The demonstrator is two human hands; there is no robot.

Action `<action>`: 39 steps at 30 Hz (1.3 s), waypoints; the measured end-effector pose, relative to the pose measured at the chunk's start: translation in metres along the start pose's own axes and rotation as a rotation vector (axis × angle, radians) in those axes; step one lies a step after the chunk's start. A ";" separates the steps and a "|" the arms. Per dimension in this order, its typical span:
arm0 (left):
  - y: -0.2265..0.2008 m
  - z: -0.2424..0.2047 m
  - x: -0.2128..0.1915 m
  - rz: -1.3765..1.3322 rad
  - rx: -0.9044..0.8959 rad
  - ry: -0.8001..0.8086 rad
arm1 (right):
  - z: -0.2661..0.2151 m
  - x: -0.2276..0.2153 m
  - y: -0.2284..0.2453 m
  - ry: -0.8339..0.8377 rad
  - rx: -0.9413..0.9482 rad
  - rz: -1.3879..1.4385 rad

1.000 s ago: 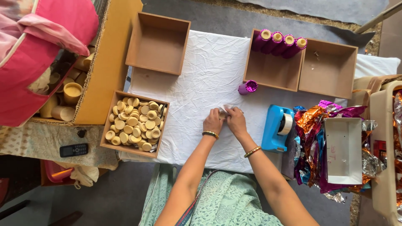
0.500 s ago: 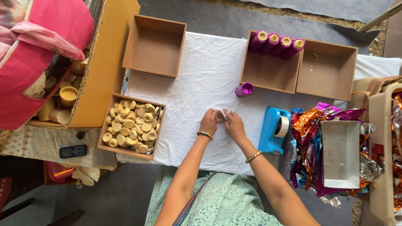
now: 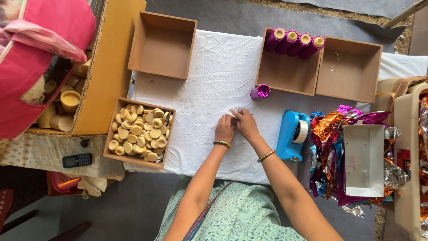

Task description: Wrapping small containers in decorative foil and packing them into boxes.

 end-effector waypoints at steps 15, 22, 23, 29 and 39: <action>-0.002 -0.003 -0.001 0.040 0.015 0.078 | -0.010 -0.008 0.014 -0.035 0.038 -0.030; -0.005 0.011 -0.012 0.051 0.115 0.076 | -0.045 -0.009 0.015 -0.071 0.172 -0.065; -0.007 0.012 -0.016 0.013 0.159 0.058 | -0.053 -0.012 0.016 -0.060 0.205 -0.021; -0.026 0.007 -0.044 -0.120 0.059 0.062 | -0.042 -0.015 0.001 -0.156 0.250 0.004; -0.003 0.020 -0.011 -0.004 0.143 0.016 | -0.011 0.000 0.010 -0.076 0.137 -0.079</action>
Point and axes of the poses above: each hand's wrist, its own z-axis towards the middle knuckle, its own x-axis out of the palm, y = z × x, the point moved 6 cm from there along z, towards the middle knuckle, and after that the axes turned 9 degrees about -x, right-handed, at the moved point
